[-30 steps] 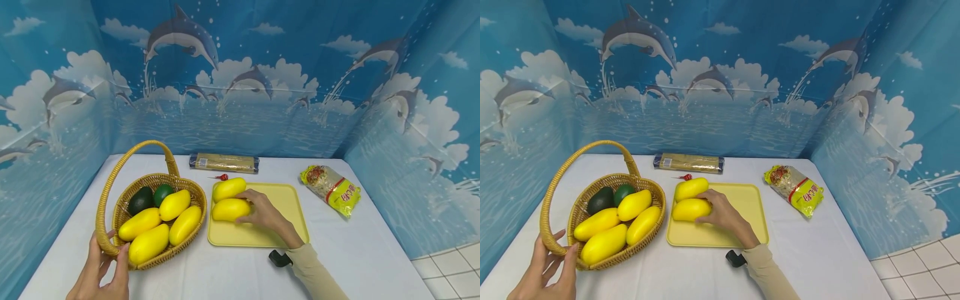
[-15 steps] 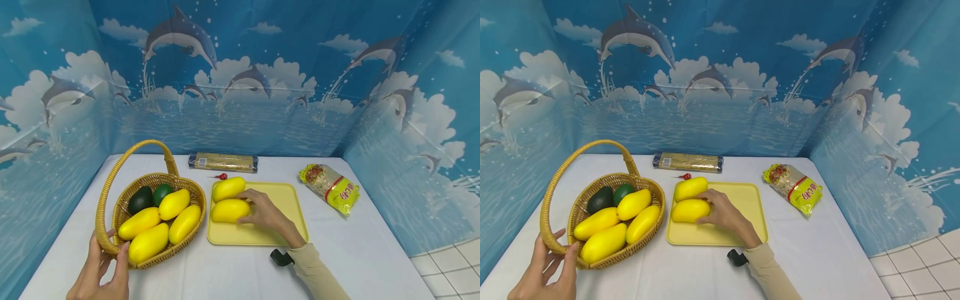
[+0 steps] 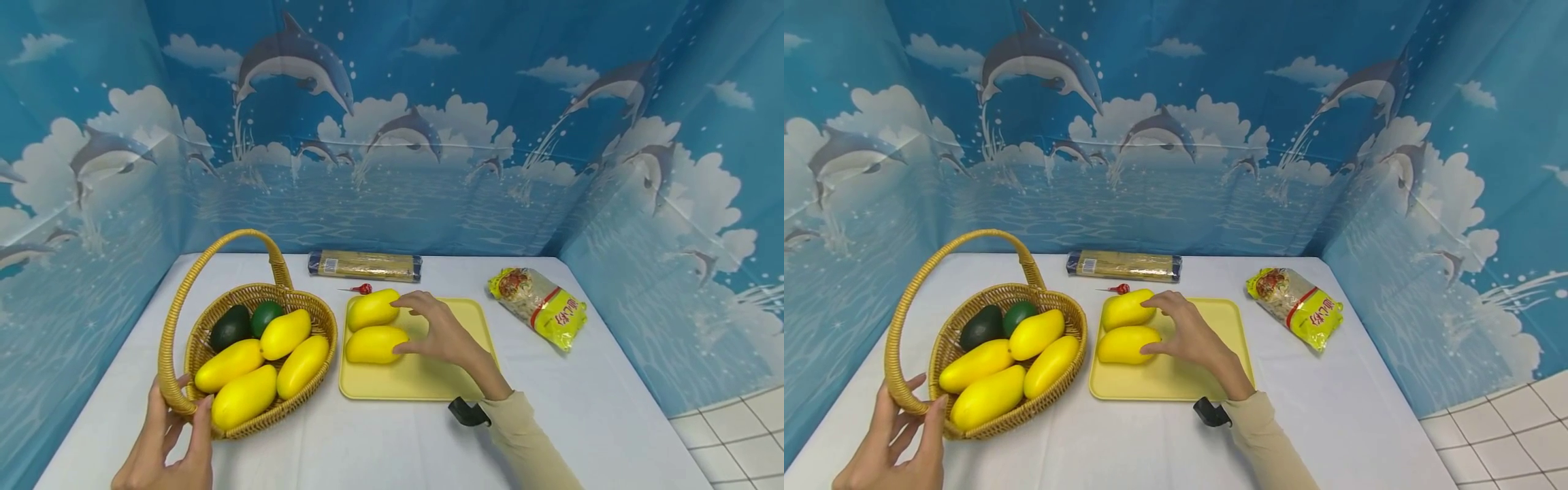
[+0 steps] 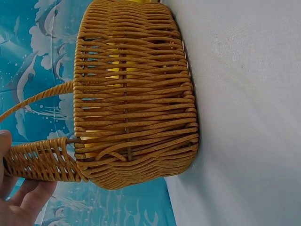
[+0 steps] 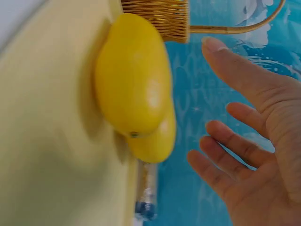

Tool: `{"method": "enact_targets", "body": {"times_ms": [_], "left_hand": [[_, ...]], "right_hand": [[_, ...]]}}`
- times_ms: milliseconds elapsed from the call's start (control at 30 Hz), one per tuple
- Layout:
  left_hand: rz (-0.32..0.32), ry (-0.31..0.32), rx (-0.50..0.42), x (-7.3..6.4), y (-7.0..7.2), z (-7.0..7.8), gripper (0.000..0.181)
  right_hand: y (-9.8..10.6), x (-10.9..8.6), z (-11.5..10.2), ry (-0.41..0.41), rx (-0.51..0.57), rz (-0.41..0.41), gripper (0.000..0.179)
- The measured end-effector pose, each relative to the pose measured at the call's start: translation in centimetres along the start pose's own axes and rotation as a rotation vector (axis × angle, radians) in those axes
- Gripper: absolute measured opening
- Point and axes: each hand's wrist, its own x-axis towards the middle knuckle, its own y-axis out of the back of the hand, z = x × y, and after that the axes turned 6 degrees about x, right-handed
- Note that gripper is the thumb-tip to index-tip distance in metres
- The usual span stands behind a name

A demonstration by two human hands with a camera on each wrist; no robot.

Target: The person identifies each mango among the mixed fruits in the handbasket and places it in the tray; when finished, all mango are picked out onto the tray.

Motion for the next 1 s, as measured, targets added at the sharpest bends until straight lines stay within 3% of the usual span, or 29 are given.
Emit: {"method": "enact_targets", "body": {"times_ms": [133,300,467,767,1000], "left_hand": [[0.012,-0.019,-0.030,0.0,-0.1,-0.2,0.080],[0.010,-0.017,-0.028,0.0,-0.1,-0.2,0.081],[-0.002,0.004,0.019,-0.1,-0.1,0.1,0.083],[-0.010,-0.001,0.006,-0.2,-0.1,0.4,0.088],[-0.002,0.008,0.019,-0.1,-0.2,0.2,0.087]], "right_hand": [[1.4,0.8,-1.4,0.054,-0.031,-0.026,0.075],[3.2,1.9,-4.0,0.122,-0.071,-0.151,0.079],[3.9,3.9,-7.1,0.164,-0.034,-0.253,0.080],[2.3,8.0,-11.1,0.265,0.025,-0.456,0.079],[-0.1,11.2,-12.6,0.322,0.066,-0.594,0.080]]}}
